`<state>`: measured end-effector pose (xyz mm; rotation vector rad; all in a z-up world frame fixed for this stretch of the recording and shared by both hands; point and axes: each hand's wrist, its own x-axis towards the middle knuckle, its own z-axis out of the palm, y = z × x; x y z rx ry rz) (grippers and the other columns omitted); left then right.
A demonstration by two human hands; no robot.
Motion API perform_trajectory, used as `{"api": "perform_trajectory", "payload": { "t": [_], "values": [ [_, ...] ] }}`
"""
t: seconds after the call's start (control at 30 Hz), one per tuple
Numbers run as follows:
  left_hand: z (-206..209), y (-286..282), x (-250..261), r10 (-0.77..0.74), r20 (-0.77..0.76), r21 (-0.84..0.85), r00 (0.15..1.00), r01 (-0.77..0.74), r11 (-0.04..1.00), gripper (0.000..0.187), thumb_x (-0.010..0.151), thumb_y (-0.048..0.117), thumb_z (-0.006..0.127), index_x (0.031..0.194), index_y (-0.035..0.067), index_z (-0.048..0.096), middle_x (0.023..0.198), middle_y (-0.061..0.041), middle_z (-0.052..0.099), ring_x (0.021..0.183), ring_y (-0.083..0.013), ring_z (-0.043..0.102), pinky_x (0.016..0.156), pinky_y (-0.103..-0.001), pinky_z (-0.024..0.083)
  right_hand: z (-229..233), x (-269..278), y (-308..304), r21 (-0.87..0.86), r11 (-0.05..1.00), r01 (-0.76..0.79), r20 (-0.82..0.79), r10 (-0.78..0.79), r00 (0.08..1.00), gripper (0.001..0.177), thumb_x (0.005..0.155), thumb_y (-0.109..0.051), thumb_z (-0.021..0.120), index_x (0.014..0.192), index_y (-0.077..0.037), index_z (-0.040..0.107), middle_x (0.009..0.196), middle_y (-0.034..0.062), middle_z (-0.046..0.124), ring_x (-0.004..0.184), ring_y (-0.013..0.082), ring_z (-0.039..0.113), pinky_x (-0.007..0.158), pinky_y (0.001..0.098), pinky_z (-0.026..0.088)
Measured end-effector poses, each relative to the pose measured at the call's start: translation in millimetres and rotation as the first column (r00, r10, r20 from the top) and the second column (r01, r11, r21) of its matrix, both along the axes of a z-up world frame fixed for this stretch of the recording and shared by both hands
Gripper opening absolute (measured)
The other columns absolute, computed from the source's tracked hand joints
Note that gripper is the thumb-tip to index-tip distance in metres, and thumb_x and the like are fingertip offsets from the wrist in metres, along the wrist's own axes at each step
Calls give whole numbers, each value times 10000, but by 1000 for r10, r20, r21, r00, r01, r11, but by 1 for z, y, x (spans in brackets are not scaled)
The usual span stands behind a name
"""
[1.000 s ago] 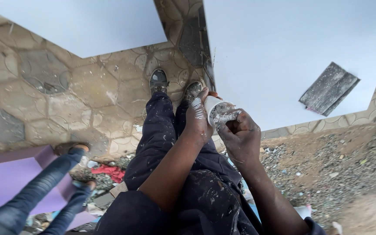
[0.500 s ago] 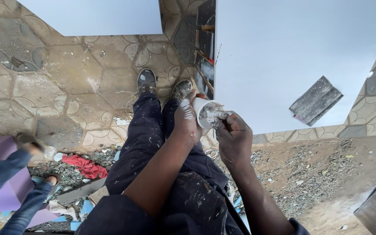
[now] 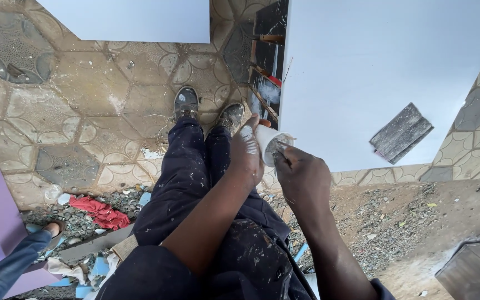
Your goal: The person pours white paint from a can into a small cup and mixes it with a stick. They then use their fingers to apply the mixture into a hole on a white board, smoothing the surface. Finally, they pick up a sanding block and rub it on the board.
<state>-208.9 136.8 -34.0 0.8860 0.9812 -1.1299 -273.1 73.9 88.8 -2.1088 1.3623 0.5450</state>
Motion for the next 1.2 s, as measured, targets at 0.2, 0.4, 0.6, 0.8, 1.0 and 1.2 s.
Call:
{"api": "perform_trajectory", "payload": {
  "t": [0.2, 0.4, 0.6, 0.8, 1.0, 1.2],
  "values": [
    [16, 3, 5, -170, 155, 214, 973, 135, 967, 289, 956, 344, 595, 810, 110, 681, 647, -75, 665, 554, -166, 655, 567, -291, 544, -4, 22, 1, 100, 979, -179, -135, 191, 972, 144, 859, -264, 632, 857, -193, 757, 646, 144, 710, 682, 443, 706, 634, 532, 556],
    [11, 10, 6, -210, 160, 244, 964, 168, 955, 281, 942, 330, 617, 785, 110, 694, 629, -76, 673, 541, -162, 653, 563, -283, 541, -15, 22, 2, 154, 972, -179, -126, 199, 972, 188, 877, -219, 600, 879, -66, 710, 672, 202, 694, 720, 493, 691, 642, 571, 528],
    [8, 10, 25, -71, 100, 157, 992, 54, 986, 268, 956, 315, 623, 830, 86, 685, 698, -132, 702, 599, -223, 695, 603, -318, 560, 25, 37, 18, -11, 1000, 9, 178, -7, 984, 123, 815, -188, 684, 793, -68, 665, 559, 163, 558, 579, 437, 642, 542, 494, 523],
    [-27, 0, 35, -50, 6, 104, 999, 50, 993, 266, 951, 341, 642, 854, 100, 696, 728, -131, 711, 621, -239, 708, 643, -361, 606, -13, 38, 14, -9, 991, 134, 298, -126, 946, 133, 803, -128, 714, 754, -44, 623, 512, 135, 529, 482, 288, 601, 500, 396, 497],
    [-60, -2, 42, 24, -52, -21, 998, -25, 999, 267, 975, 335, 635, 857, 99, 675, 765, -120, 726, 710, -214, 730, 667, -331, 622, -61, 46, 17, 32, 975, 221, 436, -213, 874, 112, 826, -31, 668, 736, 14, 619, 716, 222, 613, 613, 250, 629, 569, 385, 501],
    [-106, 7, 42, 73, -106, -84, 992, -83, 993, 261, 972, 330, 633, 891, 87, 682, 767, -126, 731, 733, -223, 735, 680, -343, 617, -84, 56, 15, -65, 988, 137, 418, -97, 903, 234, 925, -99, 695, 740, -20, 578, 694, 194, 547, 623, 477, 594, 610, 266, 429]
  ]
}}
